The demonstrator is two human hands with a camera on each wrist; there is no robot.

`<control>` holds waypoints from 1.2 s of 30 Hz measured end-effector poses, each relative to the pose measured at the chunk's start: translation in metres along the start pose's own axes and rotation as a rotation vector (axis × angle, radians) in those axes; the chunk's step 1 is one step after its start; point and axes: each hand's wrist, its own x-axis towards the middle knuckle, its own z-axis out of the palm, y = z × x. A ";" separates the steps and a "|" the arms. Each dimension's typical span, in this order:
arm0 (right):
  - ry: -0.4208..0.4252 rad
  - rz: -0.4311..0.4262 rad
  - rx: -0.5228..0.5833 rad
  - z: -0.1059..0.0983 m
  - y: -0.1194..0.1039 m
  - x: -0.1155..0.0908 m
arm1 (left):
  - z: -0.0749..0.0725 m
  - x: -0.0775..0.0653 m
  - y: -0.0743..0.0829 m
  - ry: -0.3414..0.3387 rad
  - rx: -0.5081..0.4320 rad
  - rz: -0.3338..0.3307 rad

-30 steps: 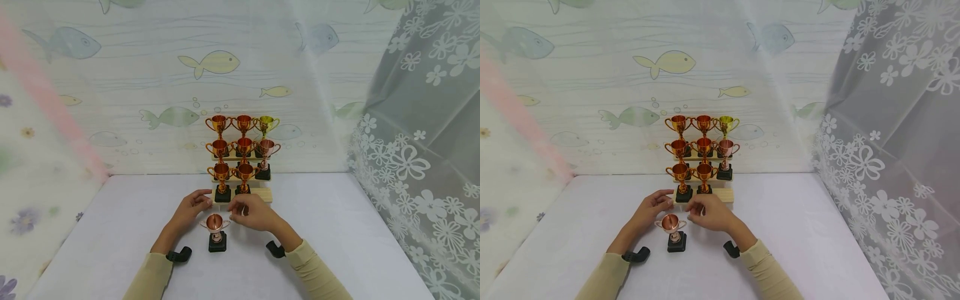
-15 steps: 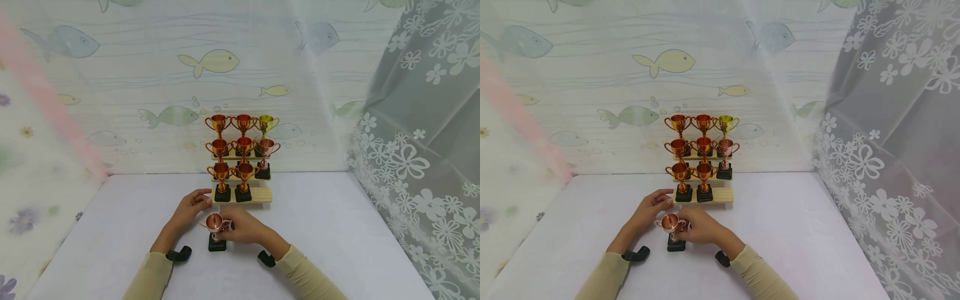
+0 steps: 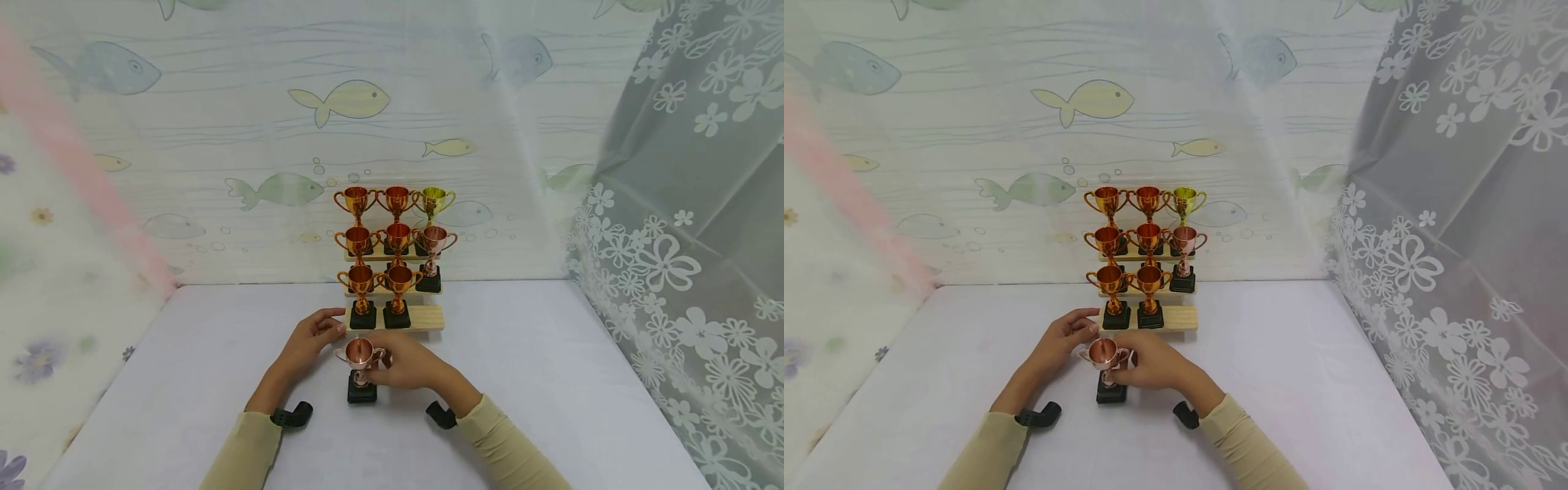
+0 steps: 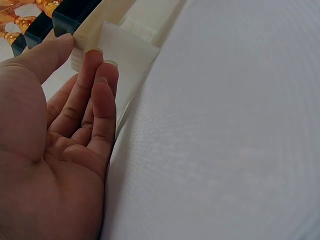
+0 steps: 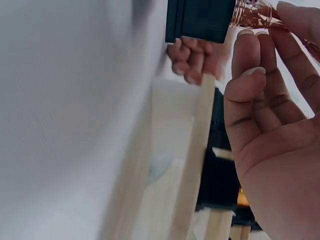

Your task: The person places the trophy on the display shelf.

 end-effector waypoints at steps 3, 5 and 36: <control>0.019 0.004 0.006 -0.007 0.001 -0.002 | 0.000 0.000 0.000 0.002 0.005 0.003; 0.035 -0.007 0.002 -0.012 0.001 -0.004 | 0.000 0.001 0.000 0.002 0.001 0.004; 0.161 0.041 0.129 -0.090 -0.021 -0.041 | 0.001 0.001 0.000 -0.002 -0.030 -0.043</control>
